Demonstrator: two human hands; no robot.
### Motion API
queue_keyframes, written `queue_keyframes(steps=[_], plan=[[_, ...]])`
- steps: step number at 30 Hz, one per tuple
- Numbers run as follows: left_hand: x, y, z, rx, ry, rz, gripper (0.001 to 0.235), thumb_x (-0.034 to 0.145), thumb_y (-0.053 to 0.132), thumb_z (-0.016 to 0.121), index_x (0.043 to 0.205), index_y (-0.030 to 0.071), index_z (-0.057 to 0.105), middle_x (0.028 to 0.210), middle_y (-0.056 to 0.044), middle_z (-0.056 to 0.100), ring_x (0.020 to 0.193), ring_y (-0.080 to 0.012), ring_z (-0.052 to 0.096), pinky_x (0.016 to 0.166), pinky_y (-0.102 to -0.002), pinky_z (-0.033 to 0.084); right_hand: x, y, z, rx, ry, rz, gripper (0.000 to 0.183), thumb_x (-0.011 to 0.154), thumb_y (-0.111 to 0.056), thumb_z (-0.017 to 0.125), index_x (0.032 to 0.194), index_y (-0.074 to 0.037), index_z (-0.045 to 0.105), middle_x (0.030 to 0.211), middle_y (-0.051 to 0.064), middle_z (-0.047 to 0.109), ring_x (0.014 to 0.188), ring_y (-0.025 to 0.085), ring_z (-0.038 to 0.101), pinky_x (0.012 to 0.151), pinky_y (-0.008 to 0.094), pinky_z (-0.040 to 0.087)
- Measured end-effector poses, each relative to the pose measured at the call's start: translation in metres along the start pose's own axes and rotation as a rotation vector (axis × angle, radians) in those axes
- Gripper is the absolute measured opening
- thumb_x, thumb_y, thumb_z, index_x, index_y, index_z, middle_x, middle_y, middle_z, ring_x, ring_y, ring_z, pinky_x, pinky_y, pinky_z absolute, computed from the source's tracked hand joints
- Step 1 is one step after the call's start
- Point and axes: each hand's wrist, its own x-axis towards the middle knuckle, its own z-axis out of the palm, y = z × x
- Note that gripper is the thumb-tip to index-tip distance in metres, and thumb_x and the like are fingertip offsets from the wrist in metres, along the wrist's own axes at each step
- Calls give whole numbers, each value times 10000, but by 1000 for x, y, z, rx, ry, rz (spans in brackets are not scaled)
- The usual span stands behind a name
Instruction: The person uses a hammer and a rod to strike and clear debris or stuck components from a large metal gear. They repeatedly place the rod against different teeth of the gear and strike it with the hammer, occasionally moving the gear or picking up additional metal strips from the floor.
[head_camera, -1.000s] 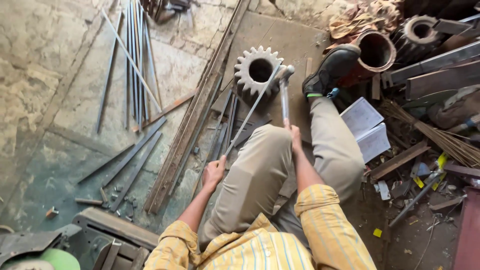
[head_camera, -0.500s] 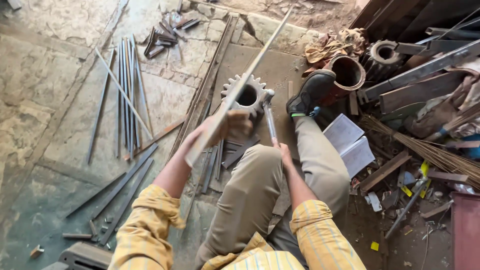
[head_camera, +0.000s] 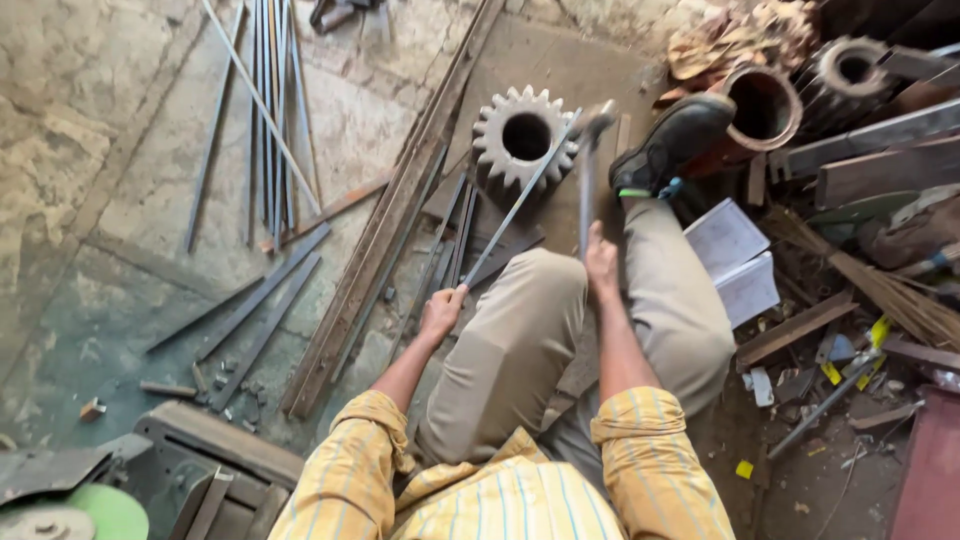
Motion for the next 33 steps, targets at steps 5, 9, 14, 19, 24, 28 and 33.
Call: queue_keyframes(steps=[5,9,14,19,24,28,33], plan=[[-24,-24,-16,-95,-13,69,501,944,516,630,843,32,705,693,-70,664,677,-193,637,639,-379,496,-21,-110,-27,493,0,-300,582,1003,-634,581,947,-55,561,716,34,563,514,136,554,425,296,443],[-26,-44,-27,-335,-263,-180,546,1022,516,564,768,38,634,570,16,476,483,-118,428,465,-316,321,-15,-176,-48,504,34,-649,539,1088,-576,563,1011,-43,532,738,56,543,546,148,541,476,289,398],[-29,-60,-29,-435,-272,-172,519,1028,505,551,742,73,586,561,37,452,463,-77,391,443,-283,293,29,-136,-12,470,133,-584,500,1122,-541,566,995,-64,485,705,34,501,513,132,487,449,301,376],[-38,-53,-27,-424,-187,-68,473,1021,468,577,763,73,595,584,38,461,483,-69,417,454,-281,323,17,-74,6,-90,8,244,562,965,-623,588,824,-80,605,573,-14,589,450,101,563,416,285,448],[-33,-45,-38,-387,-235,-159,468,1003,493,554,795,78,615,593,26,522,454,-84,449,419,-274,334,0,-109,3,213,-26,-8,544,977,-601,606,842,-77,548,609,-18,567,471,96,537,417,286,424],[-26,-43,-46,-443,-301,-220,531,1011,542,530,804,64,632,564,19,490,416,-88,419,386,-268,322,5,-154,-11,283,12,-434,514,1056,-543,594,917,-52,537,632,19,542,504,117,527,464,292,399],[-24,-44,-46,-436,-319,-248,561,995,561,546,793,53,672,524,19,467,380,-98,401,365,-281,288,16,-131,-1,-22,114,-37,500,1039,-520,565,942,-30,571,672,92,609,544,208,595,496,391,452]])
